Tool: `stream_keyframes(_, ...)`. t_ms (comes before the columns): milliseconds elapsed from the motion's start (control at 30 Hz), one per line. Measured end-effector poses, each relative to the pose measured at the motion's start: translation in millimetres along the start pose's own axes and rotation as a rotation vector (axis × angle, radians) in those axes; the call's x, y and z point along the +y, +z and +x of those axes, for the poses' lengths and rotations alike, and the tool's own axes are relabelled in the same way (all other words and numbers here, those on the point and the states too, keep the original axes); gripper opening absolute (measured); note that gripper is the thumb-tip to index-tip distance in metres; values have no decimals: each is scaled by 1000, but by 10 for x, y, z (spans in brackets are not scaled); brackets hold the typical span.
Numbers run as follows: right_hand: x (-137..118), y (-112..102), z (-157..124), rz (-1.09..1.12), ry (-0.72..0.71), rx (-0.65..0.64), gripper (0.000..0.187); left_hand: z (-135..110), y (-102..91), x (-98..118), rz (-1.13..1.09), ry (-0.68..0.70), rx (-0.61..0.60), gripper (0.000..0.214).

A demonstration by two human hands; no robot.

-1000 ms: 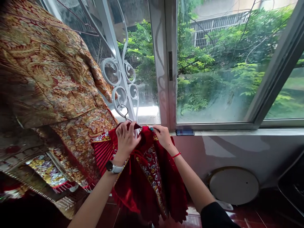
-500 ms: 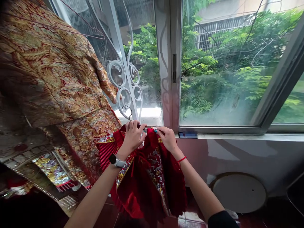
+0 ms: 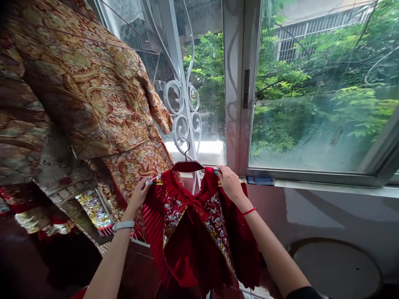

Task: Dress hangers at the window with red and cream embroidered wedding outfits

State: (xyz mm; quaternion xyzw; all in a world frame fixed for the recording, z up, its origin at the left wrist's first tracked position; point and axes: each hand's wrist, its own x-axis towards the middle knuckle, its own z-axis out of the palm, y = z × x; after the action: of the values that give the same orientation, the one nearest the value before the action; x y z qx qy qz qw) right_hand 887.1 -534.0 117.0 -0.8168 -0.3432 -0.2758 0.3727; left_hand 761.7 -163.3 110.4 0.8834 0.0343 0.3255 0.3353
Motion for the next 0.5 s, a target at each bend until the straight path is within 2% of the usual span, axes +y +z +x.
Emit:
stream_keyframes(133,11,-38,11,-35,1,1,31,-157,110,14,-65,-49,91,49)
stream_keyframes(300,25,-183,19,-48,-29,-106,30,-217,18,96,17,-65,53,51)
stream_keyframes(400,54,-226,-1,10,-35,-122,37,-217,-54,178,130,3,61,51)
stream_keyframes(500,103,-200,-15,76,-14,-126,38,-206,-20,284,214,94,72,48)
